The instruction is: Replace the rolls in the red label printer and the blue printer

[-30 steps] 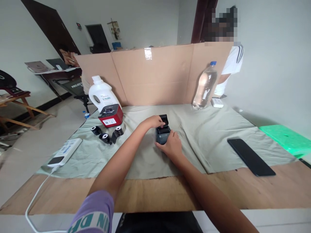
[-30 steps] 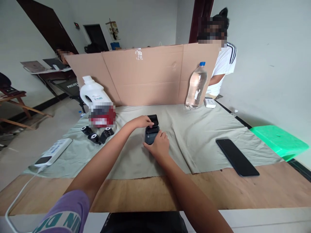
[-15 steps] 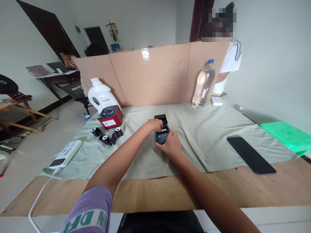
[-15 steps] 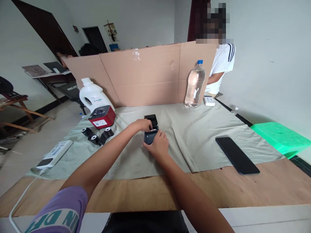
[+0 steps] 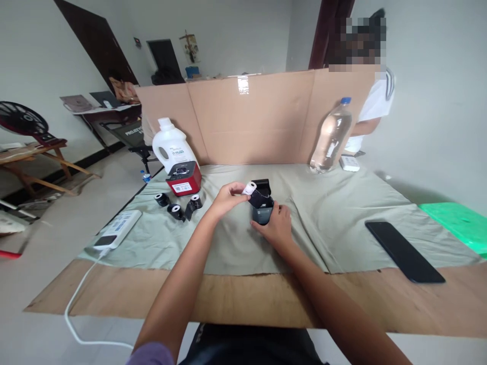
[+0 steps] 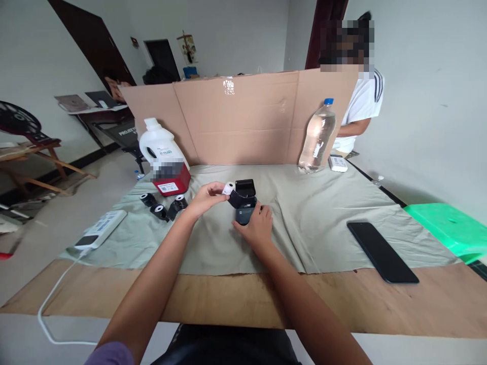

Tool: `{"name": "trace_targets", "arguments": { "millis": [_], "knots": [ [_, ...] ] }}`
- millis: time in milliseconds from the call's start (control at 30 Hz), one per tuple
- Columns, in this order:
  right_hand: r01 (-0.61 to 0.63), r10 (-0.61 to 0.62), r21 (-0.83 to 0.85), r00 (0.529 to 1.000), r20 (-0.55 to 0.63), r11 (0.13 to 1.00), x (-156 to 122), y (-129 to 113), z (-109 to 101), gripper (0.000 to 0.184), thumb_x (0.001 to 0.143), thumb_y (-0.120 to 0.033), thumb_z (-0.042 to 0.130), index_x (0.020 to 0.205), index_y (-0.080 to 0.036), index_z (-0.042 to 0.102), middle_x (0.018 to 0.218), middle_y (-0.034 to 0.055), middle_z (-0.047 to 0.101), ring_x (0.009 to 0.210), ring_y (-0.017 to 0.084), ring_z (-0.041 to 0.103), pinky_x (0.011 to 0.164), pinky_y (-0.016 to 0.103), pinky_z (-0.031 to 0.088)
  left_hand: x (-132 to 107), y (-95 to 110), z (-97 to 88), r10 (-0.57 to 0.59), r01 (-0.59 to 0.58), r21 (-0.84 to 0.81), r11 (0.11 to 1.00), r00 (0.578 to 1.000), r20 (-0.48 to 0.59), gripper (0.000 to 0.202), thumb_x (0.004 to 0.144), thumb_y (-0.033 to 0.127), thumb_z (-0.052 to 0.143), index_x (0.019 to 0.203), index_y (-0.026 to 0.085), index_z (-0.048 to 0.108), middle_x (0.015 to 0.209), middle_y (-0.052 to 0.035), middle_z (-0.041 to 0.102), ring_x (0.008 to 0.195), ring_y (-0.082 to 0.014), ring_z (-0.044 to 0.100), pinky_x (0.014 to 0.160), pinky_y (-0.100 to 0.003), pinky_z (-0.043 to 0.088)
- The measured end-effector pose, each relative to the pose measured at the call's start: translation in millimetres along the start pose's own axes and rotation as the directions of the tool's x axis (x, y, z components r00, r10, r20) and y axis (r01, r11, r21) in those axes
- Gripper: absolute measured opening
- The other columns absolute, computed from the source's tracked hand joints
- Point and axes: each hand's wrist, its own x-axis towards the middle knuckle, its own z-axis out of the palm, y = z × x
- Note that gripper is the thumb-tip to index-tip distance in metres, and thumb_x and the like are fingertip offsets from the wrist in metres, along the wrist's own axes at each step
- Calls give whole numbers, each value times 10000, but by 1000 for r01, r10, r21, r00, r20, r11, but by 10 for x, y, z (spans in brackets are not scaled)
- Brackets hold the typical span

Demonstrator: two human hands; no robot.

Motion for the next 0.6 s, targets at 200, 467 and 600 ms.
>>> {"name": "trace_targets", "arguments": {
  "millis": [200, 467, 600],
  "knots": [
    [277, -273, 343, 960, -61, 897, -33, -52, -89, 631, 789, -335, 578, 1389, -158, 488, 1320, 149, 591, 1227, 322, 502, 1045, 471, 366, -462, -429, -2, -171, 156, -336, 929, 985, -17, 419, 581, 357, 868, 898, 166, 671, 897, -37, 728, 815, -149, 647, 752, -257, 479],
    [217, -294, 622, 956, 22, 753, -100, -122, -56, 378, 832, -413, 579, 1126, -176, 601, 967, 73, 676, 847, 216, 599, 809, 355, 488, -458, -615, 3, -239, 241, -329, 913, 970, 46, 485, 583, 457, 872, 922, 143, 724, 814, -22, 663, 701, -108, 548, 668, -236, 415],
    [128, -216, 725, 976, 29, 677, -110, -114, 15, 245, 905, -429, 555, 964, -197, 607, 805, 10, 618, 708, 156, 549, 697, 288, 464, -485, -586, 32, -248, 254, -249, 935, 967, 58, 575, 563, 546, 857, 963, 151, 733, 796, -12, 641, 679, -104, 504, 626, -227, 372]
  ]
}}
